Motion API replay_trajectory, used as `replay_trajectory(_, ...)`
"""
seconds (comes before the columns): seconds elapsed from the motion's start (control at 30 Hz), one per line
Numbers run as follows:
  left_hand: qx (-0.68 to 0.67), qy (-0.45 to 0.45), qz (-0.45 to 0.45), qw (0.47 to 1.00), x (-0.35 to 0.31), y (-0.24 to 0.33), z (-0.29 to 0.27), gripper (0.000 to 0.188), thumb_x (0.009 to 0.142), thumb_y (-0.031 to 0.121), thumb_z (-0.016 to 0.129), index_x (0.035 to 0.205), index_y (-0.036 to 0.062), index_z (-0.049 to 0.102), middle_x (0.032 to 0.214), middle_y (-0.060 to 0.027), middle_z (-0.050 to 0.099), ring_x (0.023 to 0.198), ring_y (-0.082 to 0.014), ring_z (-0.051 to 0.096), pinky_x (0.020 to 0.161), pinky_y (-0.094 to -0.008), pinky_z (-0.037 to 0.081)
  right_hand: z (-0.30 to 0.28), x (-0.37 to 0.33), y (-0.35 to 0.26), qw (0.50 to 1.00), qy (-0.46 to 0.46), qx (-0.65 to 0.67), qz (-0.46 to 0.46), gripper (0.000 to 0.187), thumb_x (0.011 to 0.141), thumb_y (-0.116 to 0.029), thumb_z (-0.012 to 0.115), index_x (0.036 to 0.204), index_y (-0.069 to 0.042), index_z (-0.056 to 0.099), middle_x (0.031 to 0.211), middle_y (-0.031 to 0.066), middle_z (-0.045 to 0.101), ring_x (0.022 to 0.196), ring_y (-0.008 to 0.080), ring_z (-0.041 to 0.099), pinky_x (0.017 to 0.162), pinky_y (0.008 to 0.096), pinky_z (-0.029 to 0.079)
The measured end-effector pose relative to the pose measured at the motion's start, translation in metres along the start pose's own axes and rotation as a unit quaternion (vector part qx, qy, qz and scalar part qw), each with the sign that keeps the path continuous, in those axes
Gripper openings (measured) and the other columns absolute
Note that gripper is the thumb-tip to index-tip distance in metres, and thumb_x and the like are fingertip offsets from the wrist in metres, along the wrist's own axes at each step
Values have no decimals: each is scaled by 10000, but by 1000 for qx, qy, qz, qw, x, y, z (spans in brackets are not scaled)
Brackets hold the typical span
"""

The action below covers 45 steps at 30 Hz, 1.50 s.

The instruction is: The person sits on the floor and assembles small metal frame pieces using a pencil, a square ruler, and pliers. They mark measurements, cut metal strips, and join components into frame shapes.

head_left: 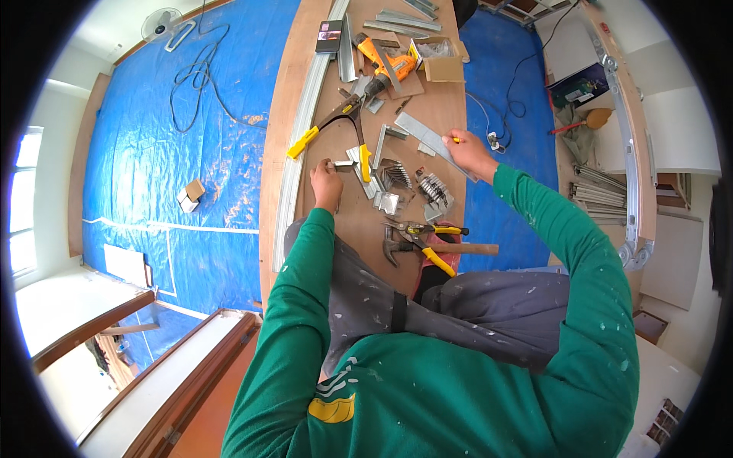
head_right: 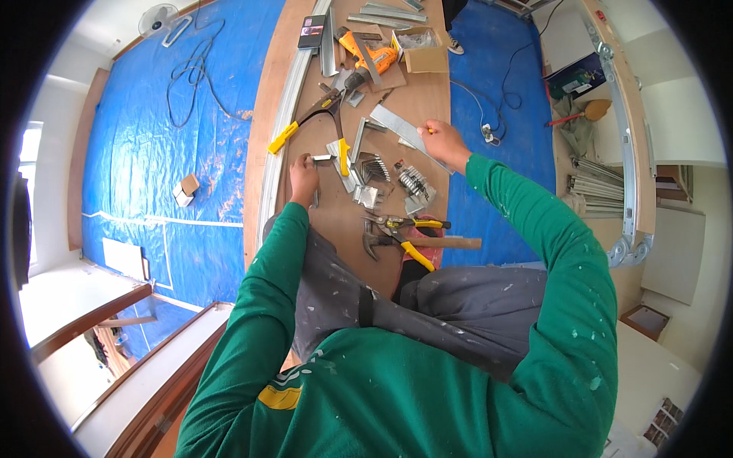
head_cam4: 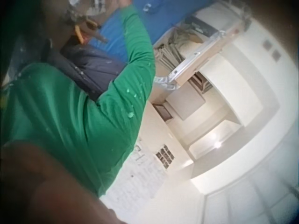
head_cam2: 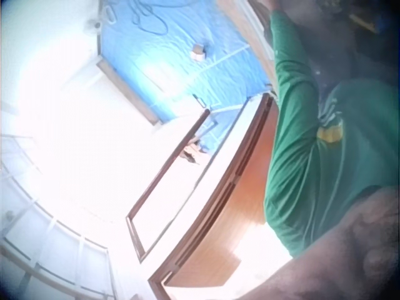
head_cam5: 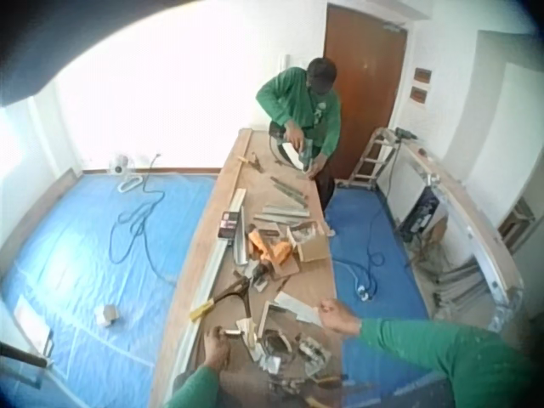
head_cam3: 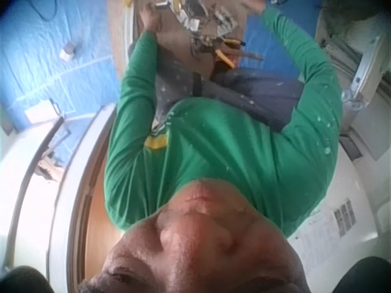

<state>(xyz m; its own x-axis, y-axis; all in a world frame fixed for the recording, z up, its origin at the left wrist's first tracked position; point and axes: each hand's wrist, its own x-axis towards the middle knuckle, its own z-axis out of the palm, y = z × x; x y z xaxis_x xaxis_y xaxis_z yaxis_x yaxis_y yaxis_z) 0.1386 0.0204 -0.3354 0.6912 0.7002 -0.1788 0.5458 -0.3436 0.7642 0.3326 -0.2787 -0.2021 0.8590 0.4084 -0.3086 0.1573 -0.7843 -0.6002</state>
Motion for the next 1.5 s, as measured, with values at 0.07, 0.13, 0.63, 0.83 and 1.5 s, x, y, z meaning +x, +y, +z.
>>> replay_trajectory(0.07,-2,-6,-21,1000,2,-1,-4,342,1044,214,580,1329,41,656,1231,-278,640,1205,-450,586,1055,-499,469,7,0,6,1000,-11,2,12,295,1025,-331,623,1082,-53,703,953,187,722,879,346,696,750,458,522)
replay_trajectory(0.13,40,38,1,998,0,3,-2,338,1040,212,583,1319,38,665,1227,-259,641,1191,-442,592,1043,-503,475,9,1,12,999,-31,8,31,290,1025,-327,627,1084,-52,702,949,184,720,866,332,692,748,448,520)
replay_trajectory(0.63,-284,-217,-232,905,151,193,102,557,1009,506,657,1181,-24,654,838,-168,721,612,-282,684,466,-409,493,-108,-32,-12,993,24,105,45,264,1051,-297,628,1110,-50,700,917,75,684,859,168,604,786,363,497)
replay_trajectory(0.83,-374,-189,-220,881,152,217,131,311,1061,239,628,1209,-34,637,883,-162,729,636,-229,689,526,-344,526,-125,-23,3,961,52,253,103,241,1072,-266,618,1118,-51,717,887,1,662,826,98,578,747,296,486)
replay_trajectory(1.5,-329,-335,-141,872,-224,19,-284,229,1102,266,572,1006,69,640,798,11,586,707,-83,546,685,-263,487,134,-160,-119,763,-457,441,123,361,1011,-229,751,1311,-47,664,1146,33,718,1045,136,664,908,315,546)
